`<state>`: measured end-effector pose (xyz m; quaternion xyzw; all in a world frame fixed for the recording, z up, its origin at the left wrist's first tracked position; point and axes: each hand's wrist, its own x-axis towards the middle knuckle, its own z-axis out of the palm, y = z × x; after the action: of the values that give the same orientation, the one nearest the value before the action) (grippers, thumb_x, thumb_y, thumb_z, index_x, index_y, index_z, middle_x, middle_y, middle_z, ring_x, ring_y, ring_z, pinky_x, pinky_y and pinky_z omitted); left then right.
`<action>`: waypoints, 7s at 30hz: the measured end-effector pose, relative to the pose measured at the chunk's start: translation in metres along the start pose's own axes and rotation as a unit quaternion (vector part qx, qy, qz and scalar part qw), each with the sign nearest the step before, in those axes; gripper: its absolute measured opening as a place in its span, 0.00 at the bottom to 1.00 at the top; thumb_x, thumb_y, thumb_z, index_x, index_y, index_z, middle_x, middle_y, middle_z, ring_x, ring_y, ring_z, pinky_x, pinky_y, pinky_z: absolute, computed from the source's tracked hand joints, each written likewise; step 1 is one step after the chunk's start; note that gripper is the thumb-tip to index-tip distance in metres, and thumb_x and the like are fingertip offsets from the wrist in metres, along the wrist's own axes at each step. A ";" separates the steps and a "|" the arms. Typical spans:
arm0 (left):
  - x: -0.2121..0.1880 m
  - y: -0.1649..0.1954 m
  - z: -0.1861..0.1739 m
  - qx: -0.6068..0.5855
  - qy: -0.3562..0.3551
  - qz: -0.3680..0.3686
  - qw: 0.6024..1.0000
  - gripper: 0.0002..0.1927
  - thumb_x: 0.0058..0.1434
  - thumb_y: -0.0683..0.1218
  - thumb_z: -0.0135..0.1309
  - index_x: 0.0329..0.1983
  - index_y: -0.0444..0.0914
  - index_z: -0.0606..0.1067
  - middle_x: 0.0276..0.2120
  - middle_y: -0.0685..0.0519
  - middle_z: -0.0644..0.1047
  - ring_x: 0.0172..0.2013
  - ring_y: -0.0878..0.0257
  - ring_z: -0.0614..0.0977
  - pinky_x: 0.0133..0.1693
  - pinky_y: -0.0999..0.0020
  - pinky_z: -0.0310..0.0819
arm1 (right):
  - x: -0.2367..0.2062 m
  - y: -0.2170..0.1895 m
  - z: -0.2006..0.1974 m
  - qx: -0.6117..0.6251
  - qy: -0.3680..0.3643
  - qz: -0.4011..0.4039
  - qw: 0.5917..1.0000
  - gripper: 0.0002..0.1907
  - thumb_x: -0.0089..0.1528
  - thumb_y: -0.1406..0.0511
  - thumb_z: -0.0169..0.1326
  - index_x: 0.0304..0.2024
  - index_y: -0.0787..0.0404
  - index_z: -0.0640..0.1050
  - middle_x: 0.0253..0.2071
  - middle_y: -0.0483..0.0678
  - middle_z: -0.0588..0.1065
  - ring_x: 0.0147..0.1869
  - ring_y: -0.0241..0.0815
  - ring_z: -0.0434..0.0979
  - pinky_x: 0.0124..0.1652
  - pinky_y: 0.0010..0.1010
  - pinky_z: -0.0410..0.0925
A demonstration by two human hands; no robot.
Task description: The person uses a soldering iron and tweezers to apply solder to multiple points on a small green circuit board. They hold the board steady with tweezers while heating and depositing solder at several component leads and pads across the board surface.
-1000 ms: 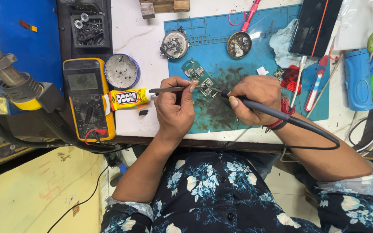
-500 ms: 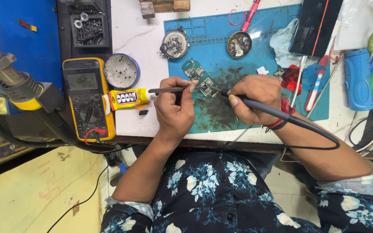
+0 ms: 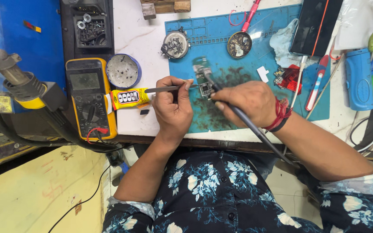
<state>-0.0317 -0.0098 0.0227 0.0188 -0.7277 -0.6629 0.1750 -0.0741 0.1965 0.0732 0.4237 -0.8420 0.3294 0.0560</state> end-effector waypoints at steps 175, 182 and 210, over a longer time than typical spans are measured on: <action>0.007 -0.001 -0.006 -0.005 -0.028 0.002 1.000 0.06 0.72 0.36 0.55 0.46 0.33 0.70 0.32 0.52 0.80 0.29 0.73 0.78 0.31 0.78 0.71 | -0.003 0.012 0.006 0.073 0.049 0.033 0.996 0.04 0.64 0.68 0.60 0.39 0.63 0.79 0.29 0.48 0.77 0.30 0.46 0.79 0.32 0.34 0.69; 0.006 0.000 -0.006 -0.001 -0.027 0.003 1.000 0.06 0.72 0.36 0.55 0.46 0.33 0.70 0.31 0.53 0.80 0.28 0.73 0.78 0.31 0.78 0.71 | -0.004 0.013 0.005 0.069 0.040 0.035 0.996 0.05 0.64 0.68 0.60 0.38 0.64 0.79 0.28 0.48 0.77 0.29 0.46 0.78 0.31 0.34 0.69; 0.005 -0.003 -0.006 -0.011 -0.034 0.002 0.999 0.06 0.72 0.36 0.56 0.46 0.33 0.69 0.31 0.52 0.80 0.28 0.73 0.76 0.31 0.77 0.70 | -0.003 0.014 0.003 0.076 0.042 0.025 0.996 0.04 0.61 0.69 0.58 0.37 0.64 0.77 0.27 0.50 0.76 0.28 0.48 0.77 0.30 0.36 0.68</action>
<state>-0.0353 -0.0169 0.0216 -0.0070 -0.7258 -0.6709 0.1521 -0.0817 0.2029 0.0627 0.3915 -0.8216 0.4114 0.0501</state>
